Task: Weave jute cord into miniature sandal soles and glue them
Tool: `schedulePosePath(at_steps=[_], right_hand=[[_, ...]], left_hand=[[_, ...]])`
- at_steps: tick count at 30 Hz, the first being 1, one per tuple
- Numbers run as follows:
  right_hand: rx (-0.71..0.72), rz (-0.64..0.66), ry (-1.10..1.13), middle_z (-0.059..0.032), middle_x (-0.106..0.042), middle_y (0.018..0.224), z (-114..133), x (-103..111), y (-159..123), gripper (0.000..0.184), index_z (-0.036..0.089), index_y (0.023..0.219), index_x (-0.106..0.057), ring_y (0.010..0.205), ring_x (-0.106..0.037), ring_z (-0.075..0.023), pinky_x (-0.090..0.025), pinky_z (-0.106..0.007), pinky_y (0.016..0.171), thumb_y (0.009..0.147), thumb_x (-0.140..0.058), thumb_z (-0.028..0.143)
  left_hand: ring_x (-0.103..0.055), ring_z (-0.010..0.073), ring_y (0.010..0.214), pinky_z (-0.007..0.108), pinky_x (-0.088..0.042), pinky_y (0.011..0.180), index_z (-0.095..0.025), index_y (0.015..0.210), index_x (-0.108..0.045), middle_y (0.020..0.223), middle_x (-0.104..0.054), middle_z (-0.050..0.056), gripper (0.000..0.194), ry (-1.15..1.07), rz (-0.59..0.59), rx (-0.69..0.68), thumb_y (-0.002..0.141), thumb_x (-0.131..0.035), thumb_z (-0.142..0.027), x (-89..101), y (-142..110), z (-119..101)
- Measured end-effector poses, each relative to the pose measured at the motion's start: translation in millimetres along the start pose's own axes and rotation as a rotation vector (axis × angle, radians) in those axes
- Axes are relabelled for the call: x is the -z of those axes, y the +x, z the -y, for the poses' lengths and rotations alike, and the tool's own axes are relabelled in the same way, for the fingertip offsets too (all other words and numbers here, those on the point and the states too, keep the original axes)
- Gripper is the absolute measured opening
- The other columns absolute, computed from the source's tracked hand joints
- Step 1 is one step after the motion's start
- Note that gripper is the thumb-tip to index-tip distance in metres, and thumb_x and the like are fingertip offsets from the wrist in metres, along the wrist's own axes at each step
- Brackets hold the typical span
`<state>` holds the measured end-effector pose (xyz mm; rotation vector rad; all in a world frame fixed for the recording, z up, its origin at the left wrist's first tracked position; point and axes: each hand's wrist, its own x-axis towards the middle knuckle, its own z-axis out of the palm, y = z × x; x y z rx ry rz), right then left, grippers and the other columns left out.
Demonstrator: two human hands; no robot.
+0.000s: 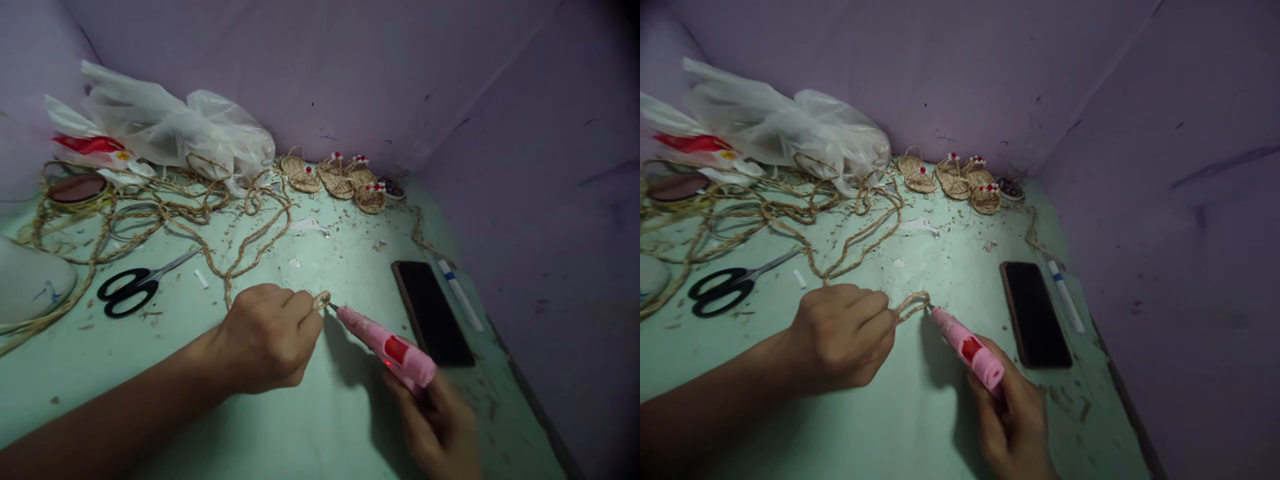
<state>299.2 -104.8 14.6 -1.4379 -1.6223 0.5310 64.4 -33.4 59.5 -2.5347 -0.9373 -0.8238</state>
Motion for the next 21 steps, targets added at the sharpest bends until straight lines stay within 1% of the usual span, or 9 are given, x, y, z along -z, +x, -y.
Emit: schedulePosePath(at_steps=[3,6,8,11,14,17,19,21], right_hand=[[0.041,0.05,-0.016,0.0009,-0.065,0.071,-0.4,1.0,0.3,0.033,0.025,0.112,-0.063,0.054,-0.061,-0.0153,-0.053,-0.024,0.052,0.08,-0.058,0.019],[0.045,0.06,-0.049,0.001,-0.065,0.071,-0.1,1.9,1.3,0.034,0.024,0.113,-0.062,0.057,-0.062,-0.0157,-0.052,-0.023,0.052,0.08,-0.058,0.018],[0.039,0.057,-0.068,0.0023,-0.061,0.066,0.2,2.5,2.6,0.032,0.023,0.111,-0.062,0.053,-0.058,-0.0143,-0.049,-0.022,0.048,0.08,-0.058,0.02],[0.002,0.081,-0.074,0.0045,-0.054,0.057,-0.5,4.0,4.1,0.025,0.023,0.105,-0.063,0.043,-0.048,-0.0115,-0.04,-0.02,0.039,0.081,-0.058,0.022],[-0.01,0.097,-0.055,0.0045,-0.055,0.058,-3.8,6.7,3.2,0.022,0.024,0.102,-0.062,0.041,-0.046,-0.0108,-0.038,-0.02,0.037,0.081,-0.058,0.022],[-0.062,0.049,-0.029,0.0039,-0.057,0.059,-5.0,9.9,2.1,0.022,0.025,0.101,-0.063,0.041,-0.046,-0.0105,-0.035,-0.02,0.037,0.079,-0.061,0.024],[-0.147,-0.014,0.017,0.0023,-0.059,0.062,-1.8,11.4,5.5,0.02,0.024,0.098,-0.065,0.046,-0.05,-0.0119,-0.037,-0.021,0.039,0.078,-0.063,0.027],[-0.258,-0.093,0.122,0.0005,-0.061,0.065,4.5,11.1,15.2,0.018,0.023,0.092,-0.065,0.053,-0.053,-0.0134,-0.041,-0.022,0.044,0.076,-0.065,0.032]], left_hand=[[-0.033,0.0151,0.048,0.033,-0.023,0.047,-0.02,0.056,-0.045,0.052,-0.042,-0.001,0.022,-0.005,-0.006,0.007,0.077,-0.049,-0.013,0.0,-0.6,-1.1],[-0.033,0.0151,0.048,0.033,-0.023,0.047,-0.02,0.056,-0.045,0.052,-0.042,-0.001,0.023,-0.004,-0.009,0.003,0.078,-0.049,-0.013,0.0,0.1,-1.8],[-0.032,0.0151,0.048,0.033,-0.023,0.047,-0.02,0.056,-0.045,0.052,-0.041,-0.001,0.023,-0.007,-0.013,-0.002,0.078,-0.048,-0.013,-0.1,0.6,-1.8],[-0.032,0.0151,0.047,0.033,-0.022,0.047,-0.02,0.056,-0.045,0.052,-0.04,-0.001,0.024,-0.009,-0.026,-0.004,0.078,-0.048,-0.012,-0.3,0.6,-1.4],[-0.032,0.0153,0.048,0.033,-0.022,0.047,-0.02,0.056,-0.045,0.052,-0.041,-0.001,0.023,-0.018,-0.023,-0.003,0.077,-0.05,-0.013,-0.3,0.0,-1.4],[-0.033,0.0155,0.048,0.033,-0.023,0.048,-0.02,0.056,-0.046,0.053,-0.043,0.0,0.021,-0.033,-0.012,-0.004,0.075,-0.051,-0.013,-0.6,-1.5,-1.7],[-0.034,0.0152,0.048,0.032,-0.024,0.047,-0.02,0.055,-0.048,0.052,-0.044,0.0,0.021,-0.04,-0.011,0.004,0.074,-0.052,-0.013,-0.7,-4.1,-1.5],[-0.035,0.0146,0.047,0.032,-0.024,0.047,-0.02,0.054,-0.05,0.052,-0.045,0.0,0.021,-0.054,-0.011,0.054,0.074,-0.052,-0.014,-0.7,-8.8,0.0]])
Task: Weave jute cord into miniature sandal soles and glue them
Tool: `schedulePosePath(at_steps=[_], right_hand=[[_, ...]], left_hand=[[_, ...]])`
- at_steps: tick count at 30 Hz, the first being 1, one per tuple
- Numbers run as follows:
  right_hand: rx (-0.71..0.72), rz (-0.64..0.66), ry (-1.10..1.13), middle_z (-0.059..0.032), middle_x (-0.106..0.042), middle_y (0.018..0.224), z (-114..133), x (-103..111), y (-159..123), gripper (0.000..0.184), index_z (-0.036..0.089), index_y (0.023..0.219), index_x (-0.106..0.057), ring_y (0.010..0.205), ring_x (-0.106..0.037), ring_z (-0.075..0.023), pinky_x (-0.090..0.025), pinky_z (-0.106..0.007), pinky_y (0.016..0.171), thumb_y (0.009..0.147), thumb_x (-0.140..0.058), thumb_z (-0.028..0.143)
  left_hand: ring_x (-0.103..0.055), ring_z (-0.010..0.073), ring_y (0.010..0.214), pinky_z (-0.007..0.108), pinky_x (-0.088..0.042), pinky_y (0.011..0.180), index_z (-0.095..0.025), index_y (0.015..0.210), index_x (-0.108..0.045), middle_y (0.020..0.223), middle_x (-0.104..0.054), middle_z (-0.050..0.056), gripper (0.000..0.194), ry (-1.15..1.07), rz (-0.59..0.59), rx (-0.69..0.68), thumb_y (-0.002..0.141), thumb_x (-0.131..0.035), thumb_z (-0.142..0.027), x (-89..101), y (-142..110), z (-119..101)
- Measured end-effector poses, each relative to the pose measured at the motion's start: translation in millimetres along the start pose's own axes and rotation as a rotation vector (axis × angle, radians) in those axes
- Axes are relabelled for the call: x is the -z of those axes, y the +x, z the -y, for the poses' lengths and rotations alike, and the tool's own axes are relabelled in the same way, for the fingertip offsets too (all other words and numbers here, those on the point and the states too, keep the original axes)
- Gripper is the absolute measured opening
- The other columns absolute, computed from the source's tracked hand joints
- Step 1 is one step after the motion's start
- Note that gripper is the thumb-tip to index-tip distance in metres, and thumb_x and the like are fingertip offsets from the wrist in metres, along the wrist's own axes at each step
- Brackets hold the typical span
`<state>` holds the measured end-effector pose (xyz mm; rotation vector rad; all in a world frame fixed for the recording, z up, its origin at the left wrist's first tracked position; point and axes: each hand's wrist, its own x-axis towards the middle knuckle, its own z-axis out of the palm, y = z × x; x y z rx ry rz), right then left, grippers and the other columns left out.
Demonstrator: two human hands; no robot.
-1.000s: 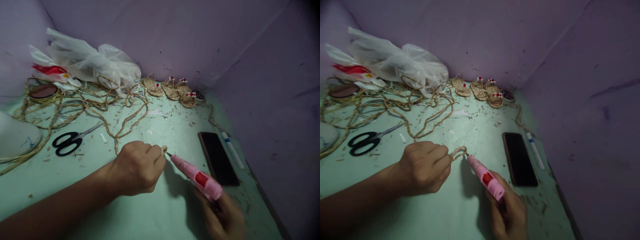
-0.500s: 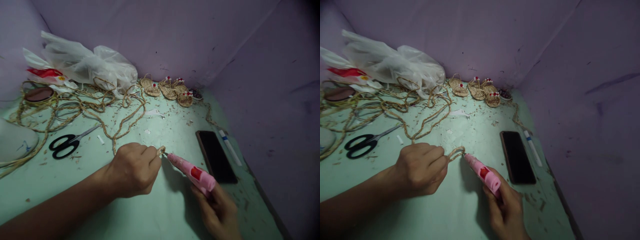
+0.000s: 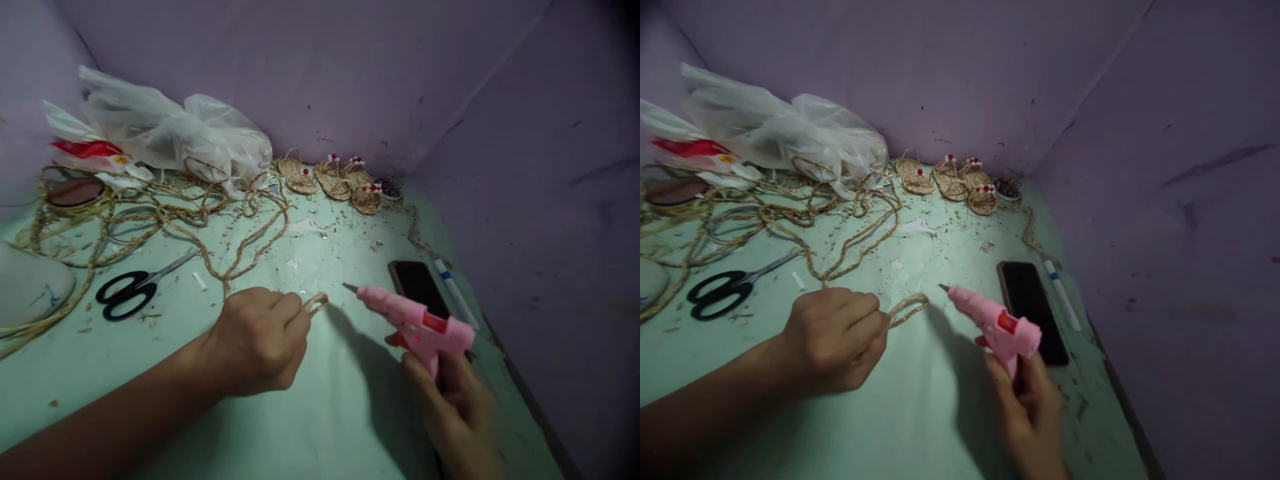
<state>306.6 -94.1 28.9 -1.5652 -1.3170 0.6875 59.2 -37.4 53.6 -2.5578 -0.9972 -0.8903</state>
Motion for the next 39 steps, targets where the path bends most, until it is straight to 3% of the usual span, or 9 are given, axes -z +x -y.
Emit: schedulePosePath(at_steps=[5,9,12,14,17,19,21,26,39], right_hand=[[-0.233,0.005,0.29,0.0029,-0.054,0.053,20.8,-23.3,41.3,0.025,0.019,0.073,-0.064,0.047,-0.047,-0.0108,-0.04,-0.022,0.043,0.068,-0.07,0.043],[-0.283,0.161,0.197,-0.0003,-0.056,0.054,18.5,-51.5,72.0,0.031,0.016,0.071,-0.067,0.049,-0.052,-0.0143,-0.048,-0.029,0.049,0.067,-0.066,0.047],[-0.27,0.163,0.093,-0.0061,-0.064,0.063,14.0,-59.7,80.1,0.027,0.016,0.071,-0.07,0.06,-0.06,-0.022,-0.051,-0.037,0.058,0.069,-0.066,0.042],[-0.177,0.093,-0.04,-0.0097,-0.069,0.082,14.8,-56.2,79.1,0.018,0.019,0.075,-0.072,0.082,-0.062,-0.0288,-0.049,-0.044,0.072,0.068,-0.068,0.035],[0.195,0.063,-0.257,-0.0092,-0.067,0.103,19.2,-47.4,73.0,0.017,0.023,0.088,-0.072,0.102,-0.057,-0.03,-0.043,-0.047,0.088,0.073,-0.064,0.024],[0.418,0.228,-0.278,-0.0089,-0.064,0.112,21.0,-45.6,68.7,0.031,0.024,0.107,-0.066,0.105,-0.057,-0.0269,-0.044,-0.046,0.091,0.078,-0.058,0.017],[0.513,0.429,-0.251,-0.0091,-0.061,0.12,20.6,-48.4,65.2,0.05,0.025,0.127,-0.051,0.109,-0.055,-0.0256,-0.044,-0.046,0.091,0.079,-0.055,0.011],[0.636,0.583,-0.368,-0.006,-0.065,0.115,18.2,-60.2,60.6,0.068,0.026,0.139,-0.03,0.108,-0.052,-0.0256,-0.041,-0.046,0.091,0.078,-0.053,0.004],[0.649,0.597,-0.415,-0.0044,-0.071,0.099,16.9,-63.6,60.5,0.056,0.023,0.13,-0.037,0.088,-0.062,-0.0215,-0.037,-0.042,0.084,0.079,-0.051,0.003]], left_hand=[[-0.046,0.0114,0.046,0.026,-0.031,0.045,-0.017,0.061,-0.063,0.053,-0.052,0.0,0.02,-0.147,0.086,0.274,0.078,-0.052,-0.015,1.9,-17.8,12.4],[-0.055,0.0105,0.052,0.022,-0.038,0.048,-0.016,0.072,-0.068,0.06,-0.06,0.001,0.02,-0.287,0.166,0.383,0.082,-0.051,-0.016,0.7,-30.2,23.1],[-0.057,0.0109,0.055,0.021,-0.04,0.051,-0.016,0.074,-0.069,0.062,-0.062,0.002,0.021,-0.359,0.164,0.398,0.083,-0.05,-0.016,-3.0,-35.1,26.2],[-0.057,0.0109,0.055,0.021,-0.041,0.051,-0.015,0.074,-0.069,0.062,-0.062,0.002,0.021,-0.388,0.159,0.402,0.083,-0.051,-0.016,-5.8,-36.9,26.6],[-0.058,0.0109,0.055,0.021,-0.041,0.051,-0.015,0.073,-0.069,0.063,-0.062,0.002,0.021,-0.411,0.169,0.402,0.082,-0.05,-0.014,-9.6,-39.6,27.1],[-0.058,0.0109,0.055,0.021,-0.04,0.05,-0.015,0.074,-0.069,0.064,-0.062,0.002,0.021,-0.42,0.171,0.396,0.082,-0.049,-0.013,-12.2,-42.1,27.9],[-0.058,0.0107,0.056,0.021,-0.039,0.049,-0.016,0.075,-0.069,0.065,-0.062,0.002,0.022,-0.428,0.17,0.385,0.083,-0.048,-0.014,-14.8,-45.0,28.8],[-0.057,0.0104,0.056,0.021,-0.039,0.049,-0.017,0.08,-0.068,0.067,-0.063,0.002,0.022,-0.405,0.175,0.334,0.083,-0.047,-0.013,-17.8,-48.4,30.3],[-0.058,0.0111,0.056,0.022,-0.039,0.049,-0.018,0.079,-0.067,0.066,-0.061,0.001,0.021,-0.364,0.238,0.331,0.084,-0.046,-0.015,-18.0,-46.5,31.8]])
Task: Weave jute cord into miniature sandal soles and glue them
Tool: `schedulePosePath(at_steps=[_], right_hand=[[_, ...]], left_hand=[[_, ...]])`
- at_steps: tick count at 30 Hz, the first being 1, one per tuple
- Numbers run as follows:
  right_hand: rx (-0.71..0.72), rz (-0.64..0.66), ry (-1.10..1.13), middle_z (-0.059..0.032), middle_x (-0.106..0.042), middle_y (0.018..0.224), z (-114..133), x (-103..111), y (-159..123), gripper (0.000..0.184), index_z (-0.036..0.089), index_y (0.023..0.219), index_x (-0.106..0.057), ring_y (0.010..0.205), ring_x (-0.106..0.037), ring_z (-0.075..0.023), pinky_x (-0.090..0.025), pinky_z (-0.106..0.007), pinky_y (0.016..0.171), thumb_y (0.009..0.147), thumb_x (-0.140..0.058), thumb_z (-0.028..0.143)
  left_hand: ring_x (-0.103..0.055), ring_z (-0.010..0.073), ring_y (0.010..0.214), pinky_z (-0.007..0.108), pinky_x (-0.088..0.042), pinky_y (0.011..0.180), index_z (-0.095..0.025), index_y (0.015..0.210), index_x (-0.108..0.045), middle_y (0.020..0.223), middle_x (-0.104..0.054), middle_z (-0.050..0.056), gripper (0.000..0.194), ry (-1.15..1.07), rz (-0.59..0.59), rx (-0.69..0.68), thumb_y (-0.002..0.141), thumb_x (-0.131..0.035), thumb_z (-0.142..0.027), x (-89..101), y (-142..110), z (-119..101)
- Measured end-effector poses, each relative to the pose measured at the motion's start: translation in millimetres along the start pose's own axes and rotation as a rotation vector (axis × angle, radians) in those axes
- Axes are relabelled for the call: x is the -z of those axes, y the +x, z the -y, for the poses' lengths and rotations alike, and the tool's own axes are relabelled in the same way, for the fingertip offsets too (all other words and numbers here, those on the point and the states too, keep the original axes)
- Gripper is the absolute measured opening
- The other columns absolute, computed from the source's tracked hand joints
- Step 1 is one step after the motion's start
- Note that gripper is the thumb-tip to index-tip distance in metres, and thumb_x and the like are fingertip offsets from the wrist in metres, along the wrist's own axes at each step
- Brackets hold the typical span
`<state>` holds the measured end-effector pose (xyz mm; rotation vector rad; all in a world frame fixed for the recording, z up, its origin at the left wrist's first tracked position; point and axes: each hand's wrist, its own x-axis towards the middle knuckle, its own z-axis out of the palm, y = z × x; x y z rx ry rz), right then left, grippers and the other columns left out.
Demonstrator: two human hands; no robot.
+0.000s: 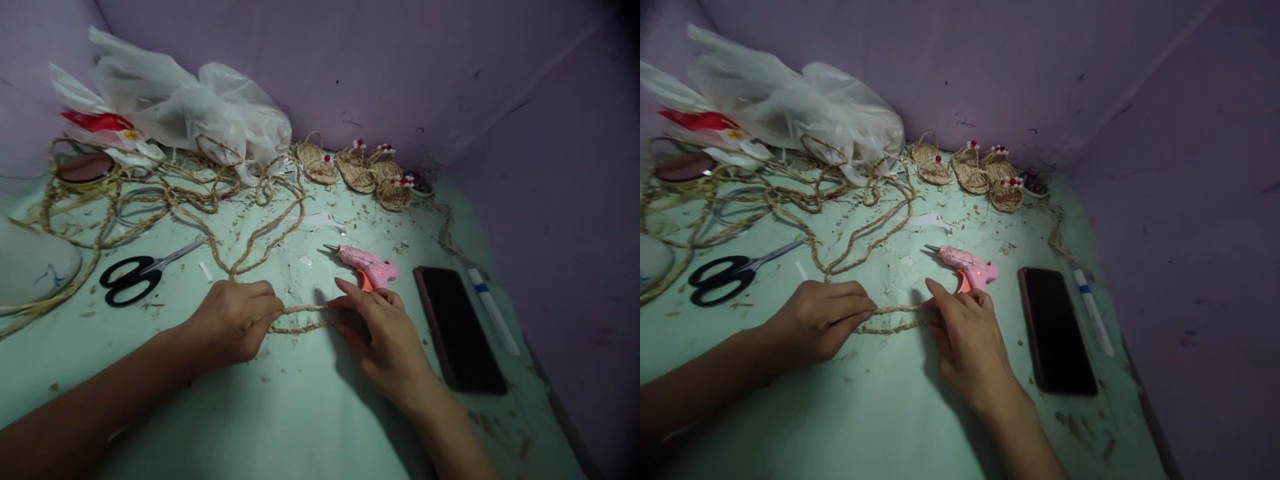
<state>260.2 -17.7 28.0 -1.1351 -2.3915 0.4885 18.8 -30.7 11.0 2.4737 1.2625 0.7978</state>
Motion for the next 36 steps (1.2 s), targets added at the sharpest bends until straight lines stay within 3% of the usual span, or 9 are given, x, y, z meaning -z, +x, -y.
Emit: schedulePosePath(at_steps=[7,10,14,16,20,26,36], right_hand=[[-0.004,-0.017,-0.033,-0.0039,-0.073,0.093,5.1,-0.8,0.2,0.052,0.022,0.128,-0.039,0.083,-0.063,-0.0212,-0.038,-0.043,0.085,0.08,-0.051,0.004],[-0.01,-0.008,-0.064,-0.0041,-0.073,0.094,6.4,-0.7,-0.5,0.051,0.02,0.126,-0.041,0.084,-0.063,-0.0217,-0.038,-0.043,0.086,0.079,-0.051,0.003],[0.01,-0.028,-0.1,-0.004,-0.073,0.092,8.4,-1.9,-0.9,0.051,0.018,0.126,-0.04,0.082,-0.064,-0.0218,-0.038,-0.042,0.085,0.079,-0.05,0.002],[0.016,-0.04,-0.104,-0.0042,-0.073,0.09,9.4,-2.8,-1.2,0.05,0.017,0.127,-0.04,0.081,-0.064,-0.0218,-0.038,-0.042,0.084,0.079,-0.05,0.003],[0.012,-0.037,-0.068,-0.0058,-0.073,0.091,11.0,-1.2,-3.9,0.05,0.017,0.128,-0.039,0.081,-0.064,-0.0218,-0.038,-0.043,0.084,0.081,-0.049,0.005],[-0.06,0.011,-0.055,-0.0097,-0.07,0.097,11.0,7.7,-8.7,0.054,0.013,0.128,-0.041,0.088,-0.062,-0.0257,-0.038,-0.044,0.082,0.076,-0.056,0.01],[-0.072,0.009,-0.071,-0.0052,-0.072,0.087,10.1,6.5,-5.3,0.043,0.014,0.121,-0.049,0.082,-0.061,-0.0231,-0.035,-0.041,0.08,0.078,-0.052,0.008]], left_hand=[[-0.06,0.0142,0.065,0.026,-0.047,0.058,-0.014,0.101,-0.06,0.078,-0.064,0.004,0.026,-0.042,0.061,0.022,0.079,-0.046,-0.011,10.2,1.7,-3.8],[-0.061,0.0185,0.077,0.031,-0.048,0.066,-0.014,0.107,-0.057,0.09,-0.064,0.007,0.031,0.012,0.012,0.05,0.077,-0.054,-0.018,10.9,1.6,-12.8],[-0.057,0.0229,0.085,0.037,-0.047,0.074,-0.014,0.094,-0.061,0.094,-0.062,0.01,0.021,0.075,-0.093,0.036,0.075,-0.062,-0.023,1.0,10.8,-32.5],[-0.054,0.0241,0.084,0.042,-0.044,0.08,-0.014,0.088,-0.062,0.088,-0.061,0.009,0.016,0.088,-0.058,0.005,0.075,-0.061,-0.024,-7.0,19.0,-42.5],[-0.053,0.0233,0.08,0.047,-0.04,0.086,-0.014,0.082,-0.062,0.079,-0.06,0.007,0.01,0.137,0.012,0.072,0.077,-0.054,-0.017,-20.6,32.7,-55.1],[-0.052,0.023,0.078,0.045,-0.04,0.082,-0.015,0.082,-0.064,0.076,-0.06,0.007,0.014,0.138,0.047,0.069,0.079,-0.051,-0.016,-24.9,36.2,-52.8],[-0.051,0.0224,0.079,0.048,-0.037,0.089,-0.015,0.081,-0.065,0.075,-0.059,0.006,0.015,0.125,0.056,0.046,0.078,-0.05,-0.016,-27.3,35.2,-50.6]])
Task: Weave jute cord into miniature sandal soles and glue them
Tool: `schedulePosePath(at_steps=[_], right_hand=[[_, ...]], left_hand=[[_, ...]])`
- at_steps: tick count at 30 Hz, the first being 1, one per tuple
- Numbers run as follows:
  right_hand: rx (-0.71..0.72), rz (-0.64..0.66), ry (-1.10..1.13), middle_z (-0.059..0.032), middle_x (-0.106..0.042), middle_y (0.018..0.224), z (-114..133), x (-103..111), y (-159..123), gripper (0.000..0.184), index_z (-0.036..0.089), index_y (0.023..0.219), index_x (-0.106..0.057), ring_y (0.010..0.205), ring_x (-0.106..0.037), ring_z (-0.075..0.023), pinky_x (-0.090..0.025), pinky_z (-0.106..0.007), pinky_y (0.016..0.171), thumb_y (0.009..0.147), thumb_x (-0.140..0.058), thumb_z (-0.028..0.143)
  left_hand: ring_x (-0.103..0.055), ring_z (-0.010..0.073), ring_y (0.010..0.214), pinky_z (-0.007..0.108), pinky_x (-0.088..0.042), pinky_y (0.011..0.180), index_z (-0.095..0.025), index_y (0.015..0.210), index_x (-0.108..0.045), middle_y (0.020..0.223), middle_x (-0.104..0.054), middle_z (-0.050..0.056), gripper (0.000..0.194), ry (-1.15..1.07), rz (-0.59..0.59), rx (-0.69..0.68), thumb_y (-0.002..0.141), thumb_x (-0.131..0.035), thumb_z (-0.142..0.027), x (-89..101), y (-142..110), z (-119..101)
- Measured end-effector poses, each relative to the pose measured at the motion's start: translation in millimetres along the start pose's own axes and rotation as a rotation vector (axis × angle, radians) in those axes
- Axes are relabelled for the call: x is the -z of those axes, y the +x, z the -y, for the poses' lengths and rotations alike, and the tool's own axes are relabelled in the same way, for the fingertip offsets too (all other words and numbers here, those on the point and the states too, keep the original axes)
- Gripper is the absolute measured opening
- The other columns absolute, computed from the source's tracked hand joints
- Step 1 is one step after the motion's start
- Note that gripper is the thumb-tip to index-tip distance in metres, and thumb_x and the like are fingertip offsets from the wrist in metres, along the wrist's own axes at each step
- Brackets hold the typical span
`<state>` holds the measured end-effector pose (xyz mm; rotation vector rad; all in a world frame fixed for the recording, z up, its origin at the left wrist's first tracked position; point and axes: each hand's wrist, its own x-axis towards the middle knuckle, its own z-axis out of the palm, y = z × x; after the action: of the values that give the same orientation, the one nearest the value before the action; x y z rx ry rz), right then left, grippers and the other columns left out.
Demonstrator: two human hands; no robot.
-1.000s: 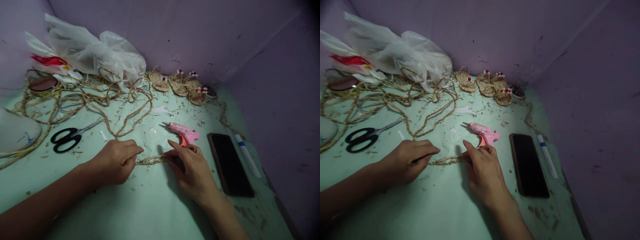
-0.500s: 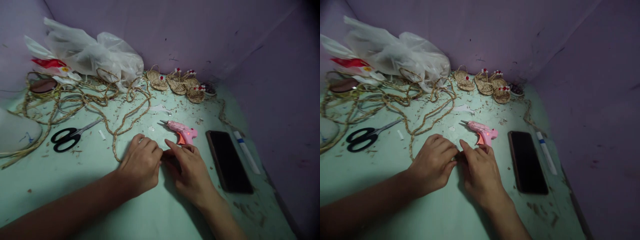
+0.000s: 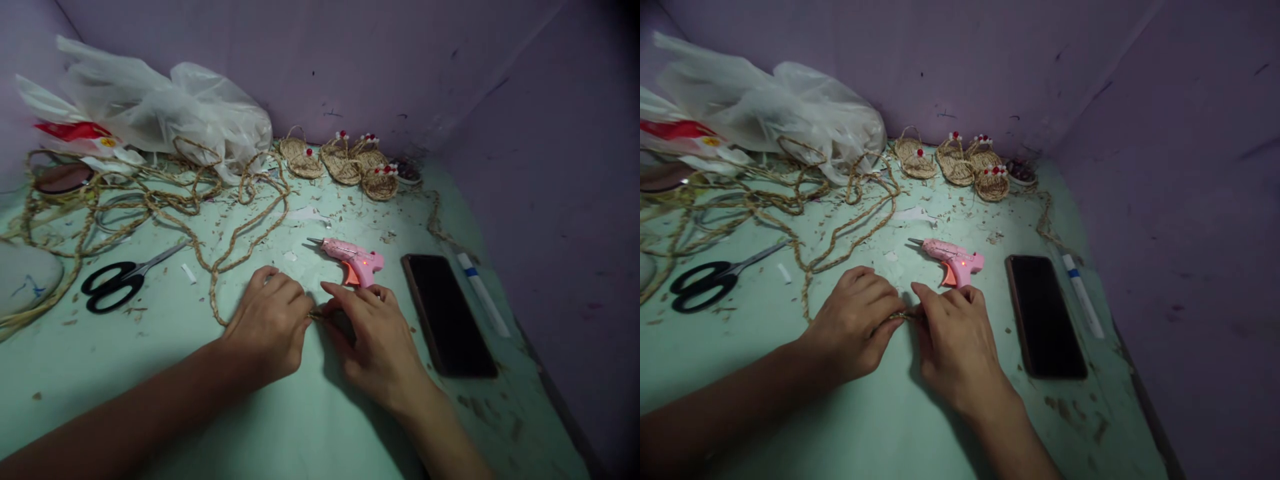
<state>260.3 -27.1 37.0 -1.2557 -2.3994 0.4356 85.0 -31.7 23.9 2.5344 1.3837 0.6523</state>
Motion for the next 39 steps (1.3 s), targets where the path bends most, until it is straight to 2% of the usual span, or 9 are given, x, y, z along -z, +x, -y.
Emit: schedulePosePath(at_steps=[11,17,21,23,26,29,31,34,39], right_hand=[[0.036,-0.017,0.008,-0.0034,-0.071,0.082,-0.9,1.1,0.0,0.042,0.015,0.117,-0.05,0.08,-0.06,-0.022,-0.035,-0.042,0.083,0.076,-0.051,0.005],[0.047,-0.033,0.037,-0.0084,-0.069,0.093,2.1,-1.7,2.3,0.044,0.013,0.122,-0.048,0.087,-0.059,-0.0246,-0.038,-0.041,0.079,0.079,-0.052,0.012],[0.04,-0.007,0.056,-0.0066,-0.069,0.088,0.9,-7.7,2.8,0.045,0.013,0.122,-0.048,0.082,-0.06,-0.0232,-0.038,-0.041,0.079,0.077,-0.051,0.007],[0.042,-0.018,0.064,-0.0061,-0.069,0.086,0.3,-9.5,2.3,0.046,0.013,0.121,-0.048,0.08,-0.06,-0.0226,-0.038,-0.041,0.079,0.075,-0.051,0.006],[0.055,-0.038,0.057,-0.0058,-0.068,0.084,0.9,-10.0,2.3,0.046,0.012,0.12,-0.05,0.078,-0.059,-0.022,-0.038,-0.041,0.078,0.074,-0.052,0.005],[0.07,-0.009,0.017,-0.0068,-0.067,0.083,3.0,-9.1,3.8,0.037,0.013,0.11,-0.059,0.079,-0.059,-0.0231,-0.038,-0.041,0.077,0.075,-0.053,0.007],[0.075,0.004,-0.004,-0.0079,-0.066,0.085,4.4,-9.0,5.3,0.027,0.015,0.103,-0.063,0.081,-0.058,-0.0245,-0.037,-0.042,0.076,0.077,-0.056,0.012],[0.11,-0.049,-0.009,-0.0098,-0.066,0.09,6.2,-11.0,7.3,0.021,0.016,0.101,-0.066,0.082,-0.056,-0.0254,-0.038,-0.041,0.073,0.081,-0.06,0.019],[0.237,-0.06,-0.009,-0.0079,-0.067,0.096,10.0,-17.7,10.2,0.024,0.018,0.104,-0.065,0.082,-0.055,-0.0232,-0.036,-0.039,0.071,0.084,-0.055,0.012]], left_hand=[[-0.052,0.0203,0.076,0.048,-0.036,0.091,-0.015,0.077,-0.064,0.072,-0.059,0.006,0.014,0.006,-0.045,-0.067,0.077,-0.05,-0.014,-1.8,0.9,3.7],[-0.052,0.0204,0.077,0.048,-0.036,0.093,-0.014,0.075,-0.064,0.073,-0.059,0.006,0.016,-0.008,-0.042,-0.063,0.077,-0.048,-0.013,-4.2,1.2,2.8],[-0.054,0.0228,0.084,0.051,-0.032,0.097,-0.015,0.085,-0.063,0.082,-0.062,0.007,0.014,-0.016,0.04,-0.019,0.076,-0.054,-0.018,9.2,1.2,3.0],[-0.053,0.025,0.09,0.053,-0.031,0.097,-0.015,0.093,-0.062,0.088,-0.062,0.007,0.021,-0.004,0.092,0.014,0.073,-0.06,-0.021,21.3,-2.6,5.7],[-0.054,0.0244,0.09,0.051,-0.032,0.095,-0.016,0.094,-0.062,0.09,-0.062,0.007,0.022,0.015,0.097,0.04,0.073,-0.063,-0.02,34.9,-14.8,13.9],[-0.055,0.0205,0.081,0.048,-0.035,0.092,-0.017,0.085,-0.064,0.08,-0.063,0.005,0.009,-0.01,0.018,0.049,0.077,-0.06,-0.018,35.1,-28.4,23.7],[-0.055,0.0192,0.078,0.046,-0.036,0.09,-0.017,0.082,-0.064,0.076,-0.062,0.004,0.007,-0.043,-0.017,0.053,0.078,-0.058,-0.018,31.0,-34.1,28.1],[-0.056,0.0203,0.079,0.046,-0.036,0.089,-0.016,0.084,-0.063,0.077,-0.063,0.004,0.009,-0.061,-0.007,0.065,0.077,-0.059,-0.018,27.6,-36.8,29.4],[-0.057,0.0222,0.081,0.048,-0.033,0.092,-0.015,0.089,-0.062,0.079,-0.064,0.005,0.018,-0.013,0.051,0.125,0.072,-0.064,-0.018,32.2,-37.8,23.2]])
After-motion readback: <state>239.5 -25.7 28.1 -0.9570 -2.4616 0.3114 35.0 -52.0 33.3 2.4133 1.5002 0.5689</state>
